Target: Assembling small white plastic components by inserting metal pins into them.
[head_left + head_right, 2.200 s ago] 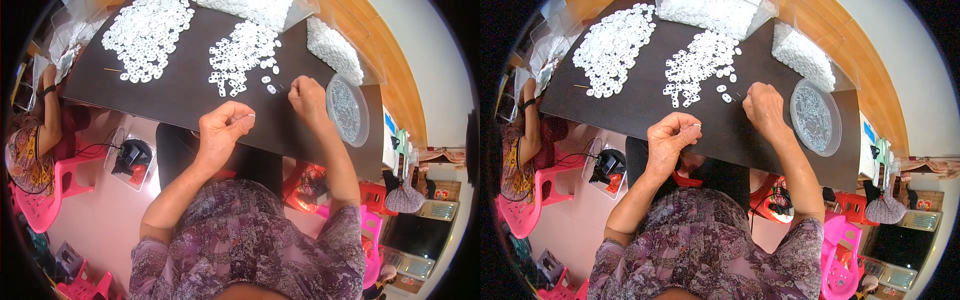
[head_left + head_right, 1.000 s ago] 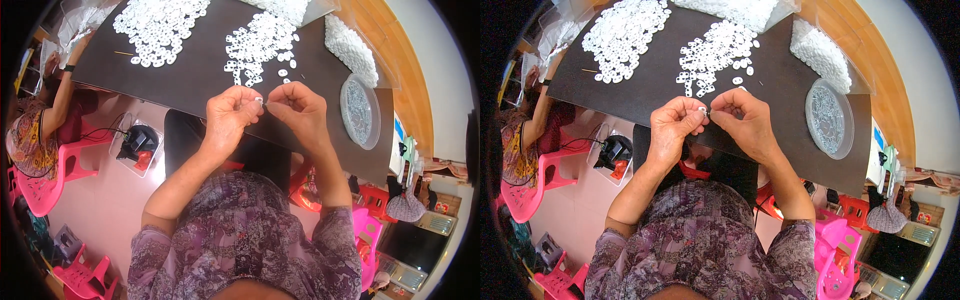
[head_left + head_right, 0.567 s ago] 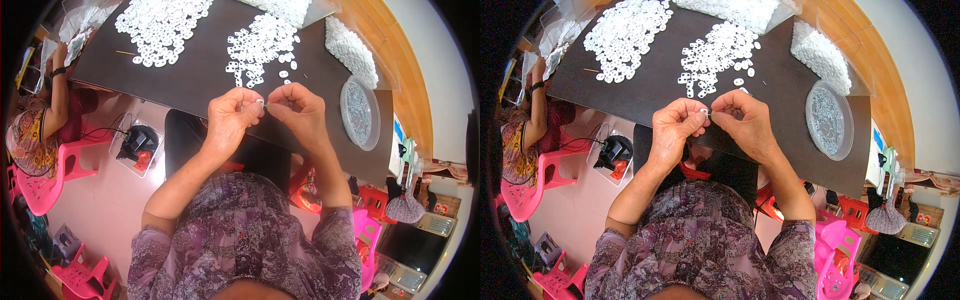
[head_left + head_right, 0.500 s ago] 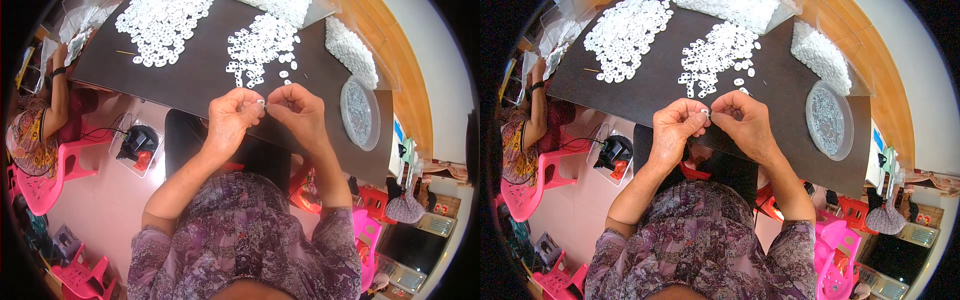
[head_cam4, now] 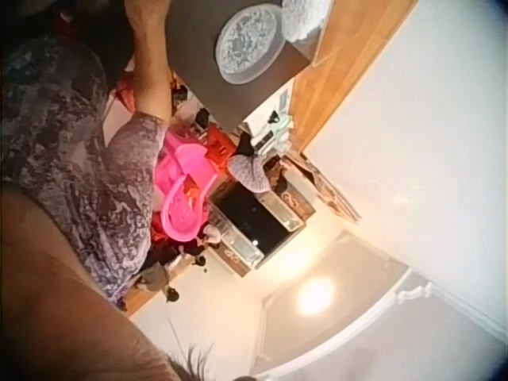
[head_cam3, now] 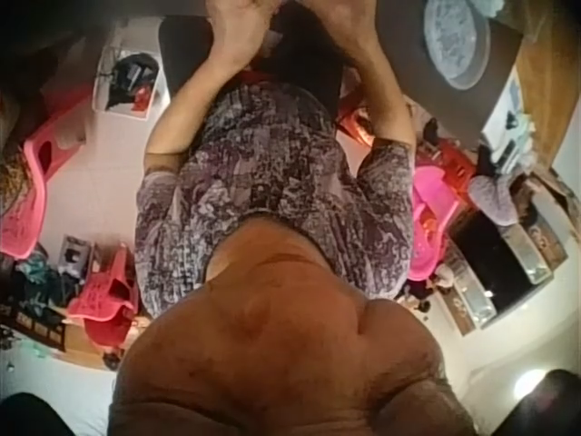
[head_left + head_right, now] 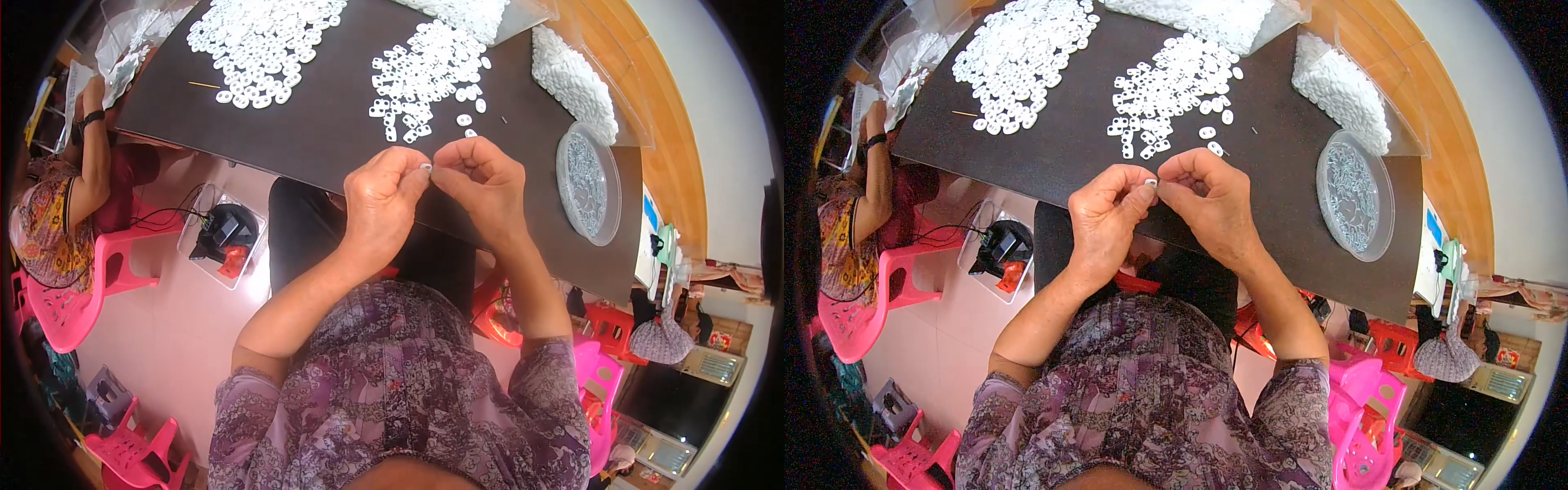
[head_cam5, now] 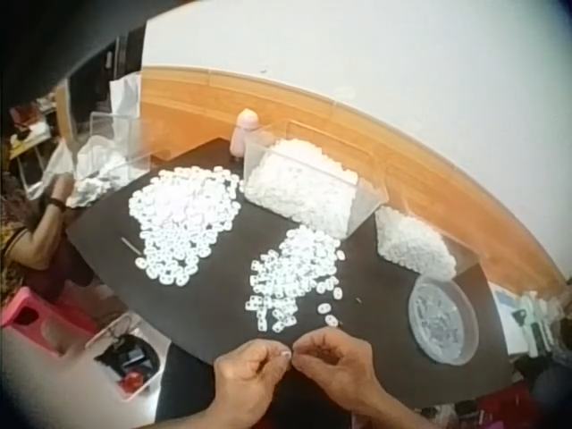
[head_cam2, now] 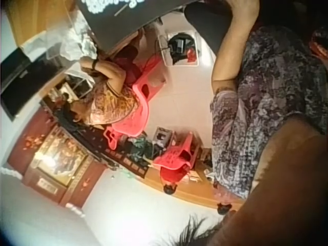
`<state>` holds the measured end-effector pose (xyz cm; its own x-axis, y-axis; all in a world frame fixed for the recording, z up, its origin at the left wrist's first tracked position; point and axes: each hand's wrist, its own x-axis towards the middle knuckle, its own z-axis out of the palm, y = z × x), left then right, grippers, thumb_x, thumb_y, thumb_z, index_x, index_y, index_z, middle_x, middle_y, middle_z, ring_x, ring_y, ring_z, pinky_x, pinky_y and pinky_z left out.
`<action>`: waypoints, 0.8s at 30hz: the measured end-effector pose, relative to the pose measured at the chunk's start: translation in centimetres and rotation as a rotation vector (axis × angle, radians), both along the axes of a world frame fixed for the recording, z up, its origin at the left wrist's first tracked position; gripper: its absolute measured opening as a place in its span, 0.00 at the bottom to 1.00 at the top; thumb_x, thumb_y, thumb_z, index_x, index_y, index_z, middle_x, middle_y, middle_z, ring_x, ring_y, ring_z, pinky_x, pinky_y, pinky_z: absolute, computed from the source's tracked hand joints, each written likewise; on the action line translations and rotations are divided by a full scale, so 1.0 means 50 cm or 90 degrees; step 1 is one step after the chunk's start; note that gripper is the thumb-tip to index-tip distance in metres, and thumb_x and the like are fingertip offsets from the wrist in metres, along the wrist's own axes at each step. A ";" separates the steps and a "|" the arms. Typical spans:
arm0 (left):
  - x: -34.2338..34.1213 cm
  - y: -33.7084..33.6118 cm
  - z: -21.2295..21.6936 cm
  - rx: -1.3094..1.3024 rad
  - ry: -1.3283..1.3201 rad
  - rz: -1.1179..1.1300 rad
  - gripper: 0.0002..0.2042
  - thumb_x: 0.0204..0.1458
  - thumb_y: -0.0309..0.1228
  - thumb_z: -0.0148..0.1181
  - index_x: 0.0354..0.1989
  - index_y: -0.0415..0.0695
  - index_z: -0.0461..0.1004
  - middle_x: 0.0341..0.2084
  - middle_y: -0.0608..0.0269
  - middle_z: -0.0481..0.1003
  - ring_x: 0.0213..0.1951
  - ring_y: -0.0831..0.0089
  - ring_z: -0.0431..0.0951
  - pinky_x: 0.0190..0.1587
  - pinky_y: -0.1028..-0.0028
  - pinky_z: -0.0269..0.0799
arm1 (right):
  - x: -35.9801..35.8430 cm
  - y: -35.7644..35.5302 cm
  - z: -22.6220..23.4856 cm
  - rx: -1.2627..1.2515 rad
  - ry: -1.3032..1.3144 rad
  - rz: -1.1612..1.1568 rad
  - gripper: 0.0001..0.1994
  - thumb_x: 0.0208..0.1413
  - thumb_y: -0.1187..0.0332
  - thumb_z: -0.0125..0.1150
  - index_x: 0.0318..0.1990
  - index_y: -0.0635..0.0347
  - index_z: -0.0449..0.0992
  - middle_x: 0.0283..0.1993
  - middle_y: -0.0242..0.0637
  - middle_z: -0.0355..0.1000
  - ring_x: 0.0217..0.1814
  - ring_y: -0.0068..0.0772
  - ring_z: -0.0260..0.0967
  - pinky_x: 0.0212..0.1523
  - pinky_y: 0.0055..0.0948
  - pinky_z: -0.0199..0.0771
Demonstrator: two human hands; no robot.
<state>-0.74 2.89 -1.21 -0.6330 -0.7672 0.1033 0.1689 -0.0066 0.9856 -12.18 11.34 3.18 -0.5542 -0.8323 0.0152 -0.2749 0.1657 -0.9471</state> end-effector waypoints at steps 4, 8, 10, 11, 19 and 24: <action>-0.007 0.003 0.006 -0.122 0.006 0.030 0.01 0.49 0.20 0.56 0.30 0.37 0.73 0.21 0.65 0.70 0.24 0.80 0.69 0.26 0.79 0.64 | 0.004 -0.002 -0.001 -0.018 -0.039 -0.023 0.07 0.46 0.80 0.61 0.35 0.66 0.74 0.32 0.29 0.72 0.34 0.16 0.68 0.37 0.16 0.68; -0.005 -0.001 0.005 -0.058 -0.004 0.016 0.01 0.47 0.19 0.56 0.28 0.36 0.72 0.20 0.60 0.71 0.23 0.75 0.71 0.26 0.74 0.65 | 0.008 -0.005 0.006 -0.025 -0.069 -0.025 0.07 0.46 0.79 0.61 0.35 0.66 0.74 0.32 0.30 0.72 0.33 0.17 0.68 0.36 0.16 0.68; -0.007 -0.006 0.007 0.019 0.018 -0.023 0.01 0.50 0.20 0.55 0.30 0.37 0.73 0.20 0.64 0.72 0.23 0.79 0.70 0.25 0.78 0.65 | 0.007 -0.005 0.014 -0.030 -0.074 -0.028 0.06 0.47 0.79 0.61 0.34 0.66 0.74 0.31 0.31 0.72 0.33 0.17 0.68 0.35 0.16 0.68; -0.009 -0.008 0.012 0.130 0.057 -0.053 0.02 0.51 0.21 0.55 0.31 0.37 0.73 0.21 0.65 0.73 0.23 0.81 0.70 0.26 0.81 0.65 | 0.003 -0.003 0.019 -0.029 -0.073 -0.015 0.06 0.47 0.79 0.60 0.34 0.66 0.74 0.32 0.31 0.72 0.33 0.17 0.68 0.35 0.16 0.68; -0.008 -0.027 0.017 0.292 0.105 -0.086 0.04 0.52 0.21 0.55 0.35 0.34 0.74 0.24 0.60 0.75 0.24 0.80 0.73 0.26 0.82 0.68 | -0.182 0.028 0.001 0.055 0.349 -0.214 0.07 0.47 0.73 0.60 0.34 0.66 0.76 0.28 0.31 0.73 0.30 0.18 0.66 0.33 0.20 0.66; -0.008 -0.028 0.019 0.305 0.113 -0.096 0.04 0.52 0.21 0.56 0.35 0.34 0.74 0.24 0.59 0.75 0.24 0.79 0.73 0.26 0.81 0.68 | -0.275 0.032 -0.064 0.171 0.561 -0.239 0.08 0.46 0.69 0.60 0.32 0.64 0.76 0.29 0.41 0.73 0.32 0.36 0.70 0.36 0.31 0.68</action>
